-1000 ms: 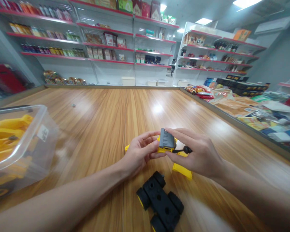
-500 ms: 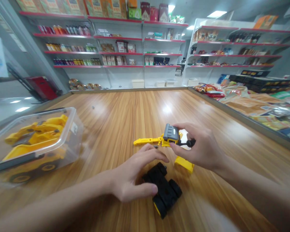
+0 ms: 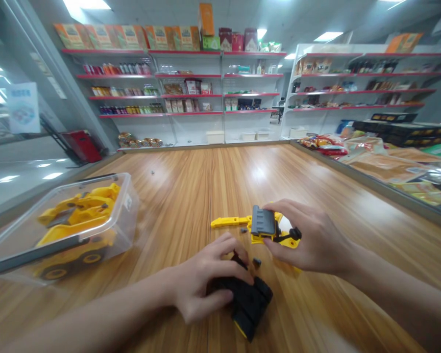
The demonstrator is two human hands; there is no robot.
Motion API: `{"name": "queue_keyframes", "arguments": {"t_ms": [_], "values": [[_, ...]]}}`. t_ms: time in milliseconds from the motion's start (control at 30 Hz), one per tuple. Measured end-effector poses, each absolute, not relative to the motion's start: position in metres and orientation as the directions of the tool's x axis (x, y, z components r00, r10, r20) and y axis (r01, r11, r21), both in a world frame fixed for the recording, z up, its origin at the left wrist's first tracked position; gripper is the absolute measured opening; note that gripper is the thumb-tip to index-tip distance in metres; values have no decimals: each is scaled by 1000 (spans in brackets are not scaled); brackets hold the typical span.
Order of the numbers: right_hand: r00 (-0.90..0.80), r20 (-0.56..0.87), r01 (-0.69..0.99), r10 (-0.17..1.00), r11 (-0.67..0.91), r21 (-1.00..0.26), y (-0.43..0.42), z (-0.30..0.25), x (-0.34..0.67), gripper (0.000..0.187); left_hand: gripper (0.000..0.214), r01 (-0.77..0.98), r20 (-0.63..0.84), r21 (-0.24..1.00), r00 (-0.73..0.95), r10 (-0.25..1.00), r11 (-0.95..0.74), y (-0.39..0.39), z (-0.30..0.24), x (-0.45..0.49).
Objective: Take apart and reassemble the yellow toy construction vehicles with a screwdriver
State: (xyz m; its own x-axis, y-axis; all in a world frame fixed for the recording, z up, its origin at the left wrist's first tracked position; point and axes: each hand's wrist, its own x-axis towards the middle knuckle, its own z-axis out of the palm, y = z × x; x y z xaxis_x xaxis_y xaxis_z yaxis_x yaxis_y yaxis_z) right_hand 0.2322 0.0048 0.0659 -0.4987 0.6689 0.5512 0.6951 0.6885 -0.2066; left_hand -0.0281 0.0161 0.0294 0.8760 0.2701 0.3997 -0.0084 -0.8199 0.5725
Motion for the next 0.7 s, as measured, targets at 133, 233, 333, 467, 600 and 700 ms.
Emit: {"name": "queue_keyframes", "arguments": {"t_ms": [133, 233, 333, 467, 600, 700], "values": [[-579, 511, 626, 635, 748, -220, 7, 65, 234, 46, 33, -42, 522, 518, 807, 277, -855, 20, 24, -35], [-614, 491, 584, 618, 774, -244, 8, 64, 236, 46, 31, 121, 636, 501, 620, 460, -857, 9, 18, -34], [-591, 479, 615, 649, 747, -253, 11, 63, 239, 46, 38, 384, 542, 466, 588, 600, -797, -15, 18, -26], [-608, 464, 617, 644, 751, -234, 15, 63, 242, 47, 48, 454, 441, 323, 704, 557, -830, -38, 21, -16], [-679, 359, 622, 641, 761, -183, 11, 68, 243, 46, 43, 356, 443, 362, 747, 495, -862, -34, 24, -18], [-674, 335, 638, 658, 747, -185, 5, 70, 242, 46, 42, 346, 435, 395, 745, 505, -851, -29, 23, -22]]}}
